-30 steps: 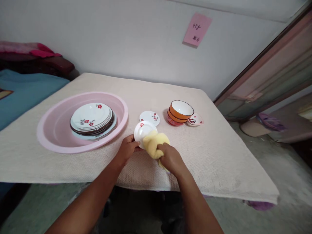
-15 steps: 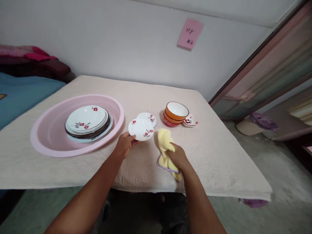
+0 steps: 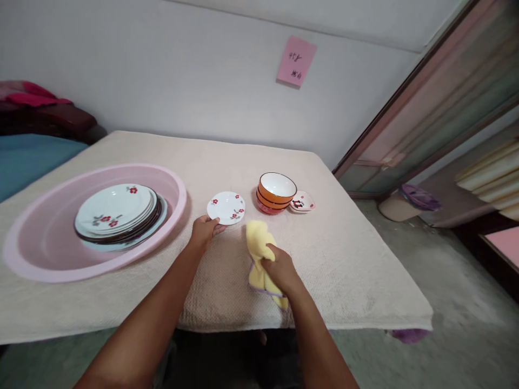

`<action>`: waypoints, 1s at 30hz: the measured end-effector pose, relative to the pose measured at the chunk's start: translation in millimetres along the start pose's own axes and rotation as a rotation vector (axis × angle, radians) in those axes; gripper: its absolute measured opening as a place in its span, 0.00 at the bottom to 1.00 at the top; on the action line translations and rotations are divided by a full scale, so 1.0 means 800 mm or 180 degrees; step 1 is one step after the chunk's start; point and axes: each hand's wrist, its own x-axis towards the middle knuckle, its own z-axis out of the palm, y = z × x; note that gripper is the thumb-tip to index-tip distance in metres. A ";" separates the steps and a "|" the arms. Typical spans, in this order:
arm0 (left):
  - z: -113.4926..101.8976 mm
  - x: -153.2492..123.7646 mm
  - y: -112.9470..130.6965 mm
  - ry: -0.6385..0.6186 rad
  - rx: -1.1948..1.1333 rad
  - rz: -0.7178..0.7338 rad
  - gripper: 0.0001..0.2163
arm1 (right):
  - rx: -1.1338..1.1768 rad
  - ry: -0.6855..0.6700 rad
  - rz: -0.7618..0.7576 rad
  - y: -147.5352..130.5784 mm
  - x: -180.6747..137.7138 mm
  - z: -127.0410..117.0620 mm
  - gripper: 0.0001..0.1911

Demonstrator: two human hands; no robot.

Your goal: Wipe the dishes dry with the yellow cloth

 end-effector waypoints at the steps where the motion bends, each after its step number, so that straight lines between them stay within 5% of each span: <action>1: 0.002 0.002 -0.001 0.0018 0.0044 -0.0005 0.04 | 0.0004 -0.0004 -0.0006 0.001 -0.001 0.000 0.14; 14: 0.010 0.010 -0.002 0.0031 0.0553 -0.0032 0.08 | 0.0180 0.0019 0.0067 0.012 -0.005 -0.005 0.13; 20: 0.018 -0.012 -0.004 -0.0060 0.0653 -0.0176 0.08 | 0.2044 -0.0159 0.0871 -0.010 -0.002 -0.011 0.14; 25: 0.031 -0.050 -0.001 -0.0662 0.0525 -0.0281 0.13 | 0.3589 -0.0891 0.0935 -0.039 -0.008 -0.005 0.20; 30: 0.031 -0.091 -0.004 -0.1662 -0.0035 -0.0956 0.25 | 0.3588 -0.0849 0.1036 -0.044 0.001 0.020 0.18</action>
